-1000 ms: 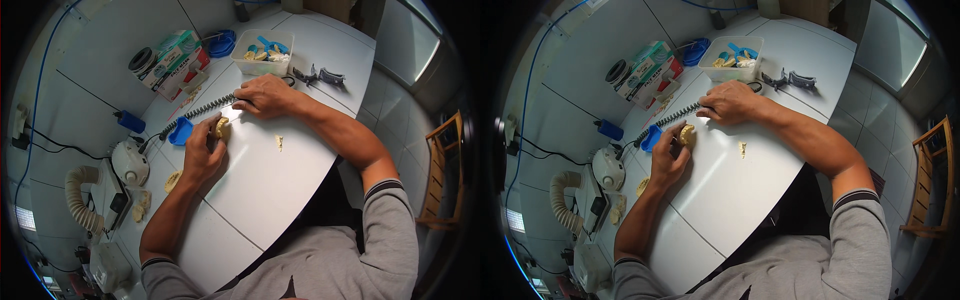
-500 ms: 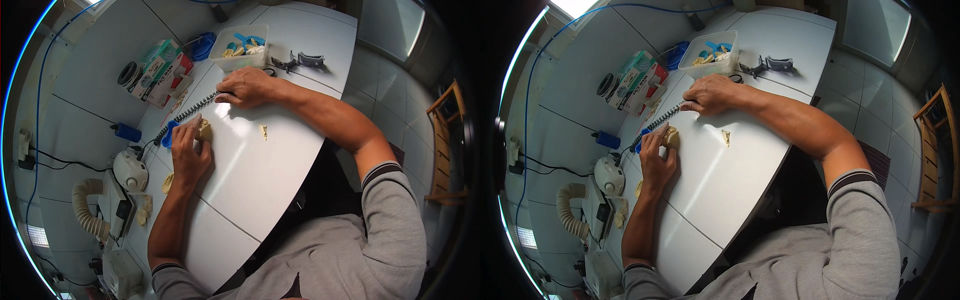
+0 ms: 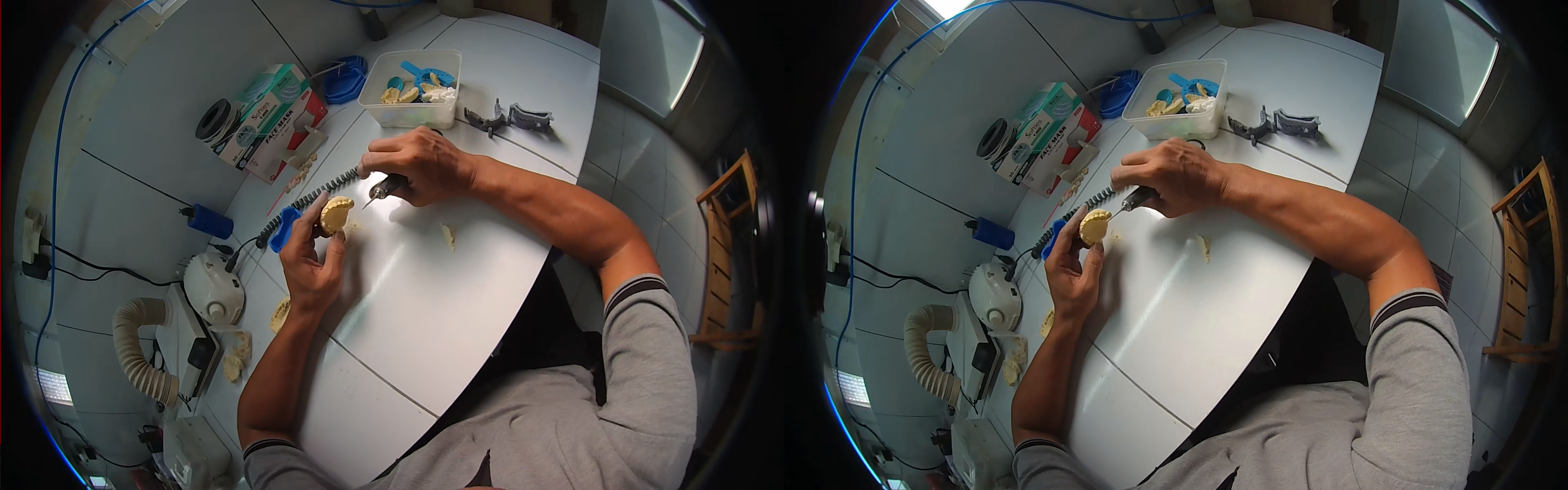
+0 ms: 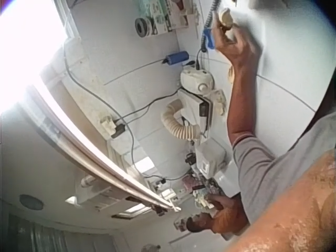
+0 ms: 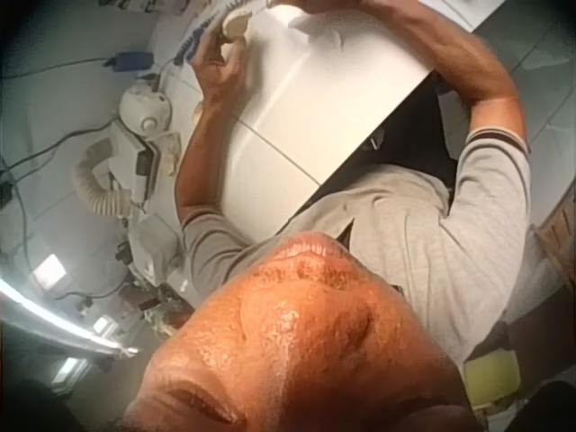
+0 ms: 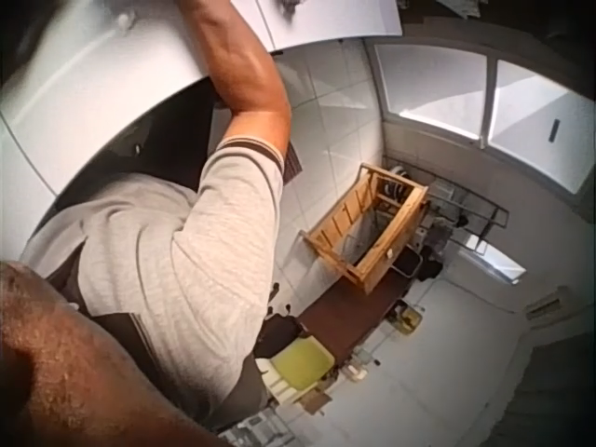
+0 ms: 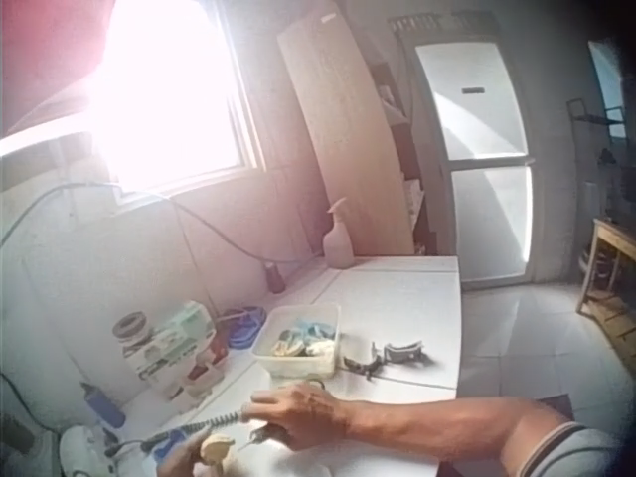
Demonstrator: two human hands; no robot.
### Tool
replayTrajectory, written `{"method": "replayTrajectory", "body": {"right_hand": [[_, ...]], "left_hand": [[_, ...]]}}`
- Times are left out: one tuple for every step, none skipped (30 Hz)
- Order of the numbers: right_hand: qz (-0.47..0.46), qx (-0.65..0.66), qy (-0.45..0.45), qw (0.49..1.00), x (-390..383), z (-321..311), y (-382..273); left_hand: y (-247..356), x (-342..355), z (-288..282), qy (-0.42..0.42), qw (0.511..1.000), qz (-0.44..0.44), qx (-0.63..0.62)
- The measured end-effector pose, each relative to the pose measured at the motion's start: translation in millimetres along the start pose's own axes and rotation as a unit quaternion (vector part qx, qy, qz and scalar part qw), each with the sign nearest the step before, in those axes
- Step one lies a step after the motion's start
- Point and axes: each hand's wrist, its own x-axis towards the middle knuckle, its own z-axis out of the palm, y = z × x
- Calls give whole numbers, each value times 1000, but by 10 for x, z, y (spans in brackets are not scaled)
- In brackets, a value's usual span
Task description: The recorder is using a dental handpiece to trim and shape a plaster dental model.
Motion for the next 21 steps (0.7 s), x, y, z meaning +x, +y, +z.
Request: {"method": "replayTrajectory", "body": {"right_hand": [[-15, -6, -8, 1000, 7, 19, -31], [-16, -4, -10, 1000, 17, 43, -63], [-18, 10, -14, 1000, 34, 62, -107], [-19, 25, -18, 999, 47, 75, -151], [-17, 21, -27, 999, 56, 76, -196], [-17, 20, -29, 999, 49, 92, -200], [-22, 22, -25, 999, 42, 114, -197], [-28, 25, -22, 999, 39, 128, -195], [-18, 21, -40, 999, 31, 123, -197], [-19, 21, -41, 999, 28, 123, -202], [-20, 19, -36, 999, 25, 121, -207], [-22, 17, -31, 999, 27, 118, -214], [-22, 17, -31, 999, 29, 119, -210], [-24, 17, -28, 999, 31, 121, -205], [-27, 17, -27, 999, 38, 120, -204], [-27, 16, -26, 999, 46, 118, -204], [-27, 17, -11, 999, 55, 115, -205], [-27, 19, 4, 999, 58, 99, -207], [-27, 17, 3, 999, 58, 76, -209], [-29, 5, 0, 1000, 56, 50, -210], [-33, -4, -3, 999, 63, 43, -215]], "left_hand": [[-10, 8, 8, 3, 1000, -1, -1], [-20, 20, 23, 12, 1000, 23, -4], [-35, 31, 40, 21, 999, 46, -8], [-35, 38, 49, 23, 999, 45, -9], [-26, 43, 54, 20, 998, 55, -9], [-21, 54, 69, 16, 998, 67, -11], [-26, 56, 79, 17, 998, 67, -12], [-29, 53, 86, 19, 998, 62, -3], [-33, 51, 89, 21, 998, 58, 6], [-41, 55, 94, 22, 998, 57, 6], [-49, 60, 99, 21, 998, 63, 15], [-51, 64, 99, 19, 997, 70, 25], [-45, 60, 85, 19, 997, 70, 25], [-31, 51, 61, 3, 998, 59, 34], [-19, 48, 47, -12, 998, 49, 43], [1, 52, 57, -12, 998, 49, 43], [27, 56, 79, 30, 996, 64, 46], [43, 60, 101, 73, 993, 79, 47], [50, 48, 107, 74, 996, 47, 31], [60, 41, 104, 74, 996, 48, 30], [91, 31, 79, -1, 999, 42, 11]]}}
